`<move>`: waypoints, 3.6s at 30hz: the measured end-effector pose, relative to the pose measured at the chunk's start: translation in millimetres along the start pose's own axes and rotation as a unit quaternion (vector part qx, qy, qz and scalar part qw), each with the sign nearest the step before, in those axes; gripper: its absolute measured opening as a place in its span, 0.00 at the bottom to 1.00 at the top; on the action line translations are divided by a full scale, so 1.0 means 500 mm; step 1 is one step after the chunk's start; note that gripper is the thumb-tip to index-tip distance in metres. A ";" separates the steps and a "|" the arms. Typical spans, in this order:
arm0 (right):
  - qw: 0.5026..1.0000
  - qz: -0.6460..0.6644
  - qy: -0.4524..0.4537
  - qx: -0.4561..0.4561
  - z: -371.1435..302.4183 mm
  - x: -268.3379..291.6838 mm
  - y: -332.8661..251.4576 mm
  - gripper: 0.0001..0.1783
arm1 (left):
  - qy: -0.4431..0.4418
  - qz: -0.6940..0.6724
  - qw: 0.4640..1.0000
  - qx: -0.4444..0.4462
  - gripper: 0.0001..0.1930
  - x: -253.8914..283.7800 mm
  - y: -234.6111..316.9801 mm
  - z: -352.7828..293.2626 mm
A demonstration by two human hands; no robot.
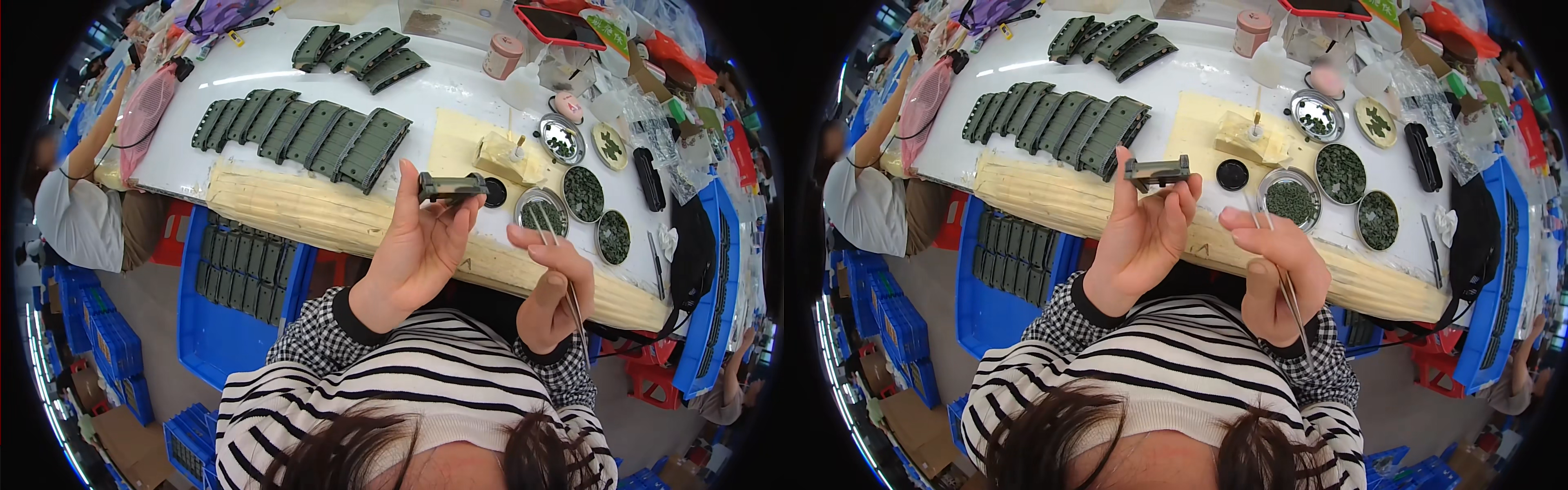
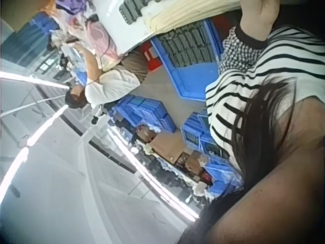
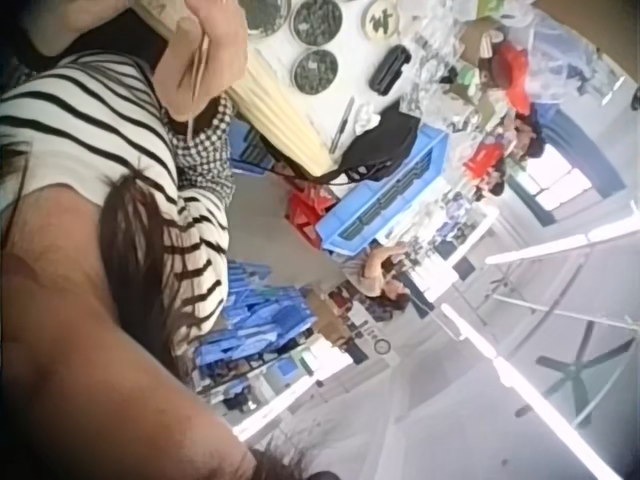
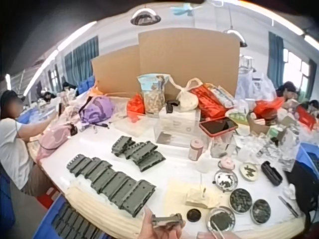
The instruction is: Assembling tiny plastic toy tank models using tweezers to attach small components.
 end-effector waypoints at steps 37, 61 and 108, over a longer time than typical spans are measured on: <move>0.978 -0.072 -0.079 -0.180 0.067 0.112 0.036 0.31 | -0.184 0.401 0.888 0.129 0.21 -0.027 0.024 -0.068; 0.879 -0.457 -0.055 -0.119 0.128 0.218 0.077 0.08 | -0.208 0.712 0.663 -0.102 0.20 -0.198 0.163 0.054; 0.907 -0.404 0.046 -0.108 0.118 0.255 0.085 0.05 | -0.341 0.930 0.011 -0.139 0.13 -0.349 0.300 0.456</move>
Point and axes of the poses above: each hand's wrist, its own z-axis towards the middle knuckle, its own x-axis out of the back of the hand, y = z × x, the point moved 2 cm from there along z, towards the middle knuckle, and after that the axes turned 12 degrees about -x, right-handed, at the moved point
